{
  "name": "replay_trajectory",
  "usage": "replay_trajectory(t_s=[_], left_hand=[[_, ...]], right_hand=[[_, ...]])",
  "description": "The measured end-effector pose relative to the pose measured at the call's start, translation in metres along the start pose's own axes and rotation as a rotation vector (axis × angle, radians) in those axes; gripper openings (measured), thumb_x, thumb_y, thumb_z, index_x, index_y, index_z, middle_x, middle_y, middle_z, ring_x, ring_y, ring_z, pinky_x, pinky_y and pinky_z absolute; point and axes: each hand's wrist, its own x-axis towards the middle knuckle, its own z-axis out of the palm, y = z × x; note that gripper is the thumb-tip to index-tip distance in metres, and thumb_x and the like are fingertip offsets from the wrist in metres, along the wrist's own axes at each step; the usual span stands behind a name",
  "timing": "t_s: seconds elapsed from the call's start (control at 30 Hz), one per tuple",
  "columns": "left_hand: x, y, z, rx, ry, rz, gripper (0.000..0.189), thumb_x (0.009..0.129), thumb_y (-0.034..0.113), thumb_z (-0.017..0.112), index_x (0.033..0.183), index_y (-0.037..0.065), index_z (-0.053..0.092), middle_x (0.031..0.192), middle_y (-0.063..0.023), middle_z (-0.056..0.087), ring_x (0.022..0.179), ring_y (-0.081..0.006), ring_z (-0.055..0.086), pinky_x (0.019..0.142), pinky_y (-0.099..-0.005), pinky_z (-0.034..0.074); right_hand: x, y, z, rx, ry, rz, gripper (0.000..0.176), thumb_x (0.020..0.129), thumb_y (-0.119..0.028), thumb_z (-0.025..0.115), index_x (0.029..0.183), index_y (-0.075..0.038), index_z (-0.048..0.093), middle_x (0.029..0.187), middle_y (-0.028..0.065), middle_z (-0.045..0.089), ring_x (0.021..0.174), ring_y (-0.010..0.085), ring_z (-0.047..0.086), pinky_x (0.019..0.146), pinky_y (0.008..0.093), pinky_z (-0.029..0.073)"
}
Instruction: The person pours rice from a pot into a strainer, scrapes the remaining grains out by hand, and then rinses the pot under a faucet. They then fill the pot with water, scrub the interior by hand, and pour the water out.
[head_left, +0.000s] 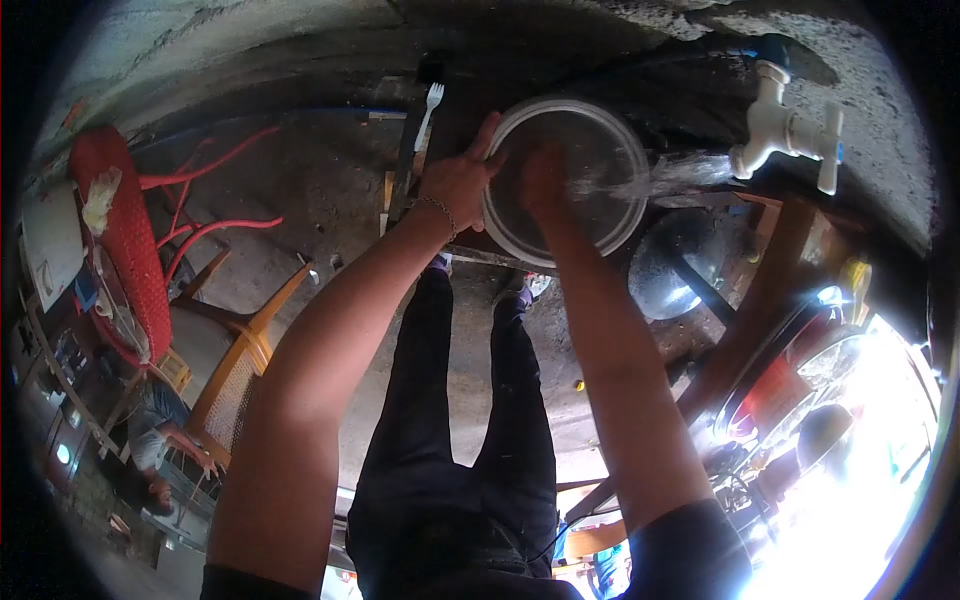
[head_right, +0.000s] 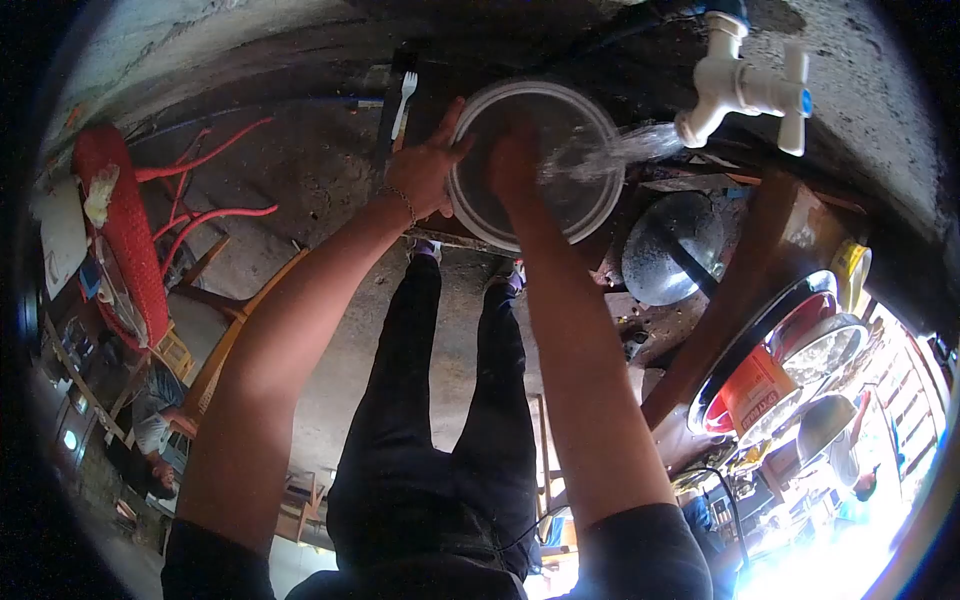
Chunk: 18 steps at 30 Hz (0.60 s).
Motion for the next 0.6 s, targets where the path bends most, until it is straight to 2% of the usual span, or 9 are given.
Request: replay_trajectory(t_s=[0.03, 0.1, 0.17, 0.27, 0.37, 0.47, 0.57, 0.6], left_hand=[[0.0, 0.001, 0.0, 0.008, 0.011, 0.009, 0.107, 0.05, 0.018, 0.098, 0.147, 0.022, 0.055, 0.173, -0.0097, 0.0, 0.117, -0.029, 0.069, 0.095, -0.0425, 0.06], [-0.002, 0.002, -0.001, 0.025, 0.035, 0.022, 0.107, 0.049, 0.019, 0.099, 0.147, 0.023, 0.055, 0.173, -0.0096, 0.0, 0.117, -0.0291, 0.069, 0.095, -0.0426, 0.06], [-0.002, 0.001, 0.0, 0.009, 0.013, 0.015, 0.109, 0.048, 0.018, 0.099, 0.148, 0.021, 0.055, 0.173, -0.009, 0.0, 0.12, -0.0324, 0.067, 0.093, -0.0437, 0.061], [-0.004, 0.002, -0.004, -0.033, -0.001, 0.0, 0.109, 0.047, 0.018, 0.098, 0.147, 0.021, 0.055, 0.173, -0.0087, 0.0, 0.12, -0.035, 0.066, 0.092, -0.0444, 0.062], [-0.004, 0.003, -0.009, -0.051, -0.002, -0.011, 0.109, 0.046, 0.018, 0.098, 0.147, 0.022, 0.056, 0.173, -0.0083, 0.001, 0.118, -0.0351, 0.067, 0.092, -0.045, 0.061], [0.0, -0.002, -0.001, -0.048, 0.038, 0.013, 0.108, 0.046, 0.017, 0.097, 0.146, 0.023, 0.057, 0.173, -0.0074, 0.001, 0.117, -0.0347, 0.068, 0.093, -0.0464, 0.061], [-0.001, 0.001, -0.014, -0.005, -0.003, -0.009, 0.106, 0.05, 0.015, 0.097, 0.147, 0.022, 0.055, 0.173, -0.0091, 0.0, 0.116, -0.0328, 0.069, 0.095, -0.0441, 0.06], [-0.005, 0.005, -0.018, 0.009, -0.042, -0.023, 0.104, 0.053, 0.014, 0.097, 0.148, 0.021, 0.054, 0.172, -0.0101, -0.001, 0.116, -0.0319, 0.069, 0.096, -0.0427, 0.06]], right_hand=[[-0.004, -0.003, 0.032, 0.175, 0.074, 0.005, 0.049, 0.083, -0.022, 0.072, 0.127, -0.002, 0.066, 0.139, 0.0256, 0.056, 0.124, 0.0397, 0.059, 0.109, 0.0512, 0.045], [-0.01, -0.006, 0.037, 0.379, 0.038, 0.034, 0.047, 0.082, -0.022, 0.071, 0.124, -0.001, 0.067, 0.134, 0.0264, 0.06, 0.12, 0.0405, 0.061, 0.107, 0.0507, 0.047], [-0.037, -0.015, 0.009, 0.436, -0.19, 0.082, 0.043, 0.084, -0.021, 0.07, 0.122, -0.001, 0.067, 0.128, 0.0266, 0.063, 0.116, 0.0426, 0.063, 0.105, 0.0504, 0.048], [-0.06, 0.008, -0.005, 0.277, -0.409, 0.048, 0.049, 0.089, -0.032, 0.064, 0.124, 0.001, 0.067, 0.125, 0.0253, 0.066, 0.121, 0.0407, 0.061, 0.112, 0.0478, 0.042], [-0.072, 0.039, 0.015, 0.32, -0.152, 0.132, 0.053, 0.087, -0.034, 0.069, 0.129, -0.002, 0.064, 0.126, 0.0272, 0.064, 0.123, 0.0416, 0.061, 0.109, 0.0516, 0.045], [-0.058, 0.071, 0.04, -0.031, 0.356, -0.017, 0.068, 0.088, -0.041, 0.068, 0.144, -0.004, 0.053, 0.142, 0.0274, 0.053, 0.136, 0.0398, 0.05, 0.114, 0.0588, 0.037], [-0.022, 0.065, 0.023, 0.047, -0.069, 0.256, 0.081, 0.092, -0.038, 0.062, 0.158, -0.002, 0.032, 0.16, 0.0204, 0.037, 0.149, 0.0431, 0.031, 0.124, 0.0551, 0.02], [-0.028, 0.056, 0.026, -0.023, -0.033, 0.191, 0.074, 0.093, -0.035, 0.06, 0.155, -0.002, 0.037, 0.159, 0.0219, 0.036, 0.147, 0.0423, 0.034, 0.122, 0.0581, 0.023]])
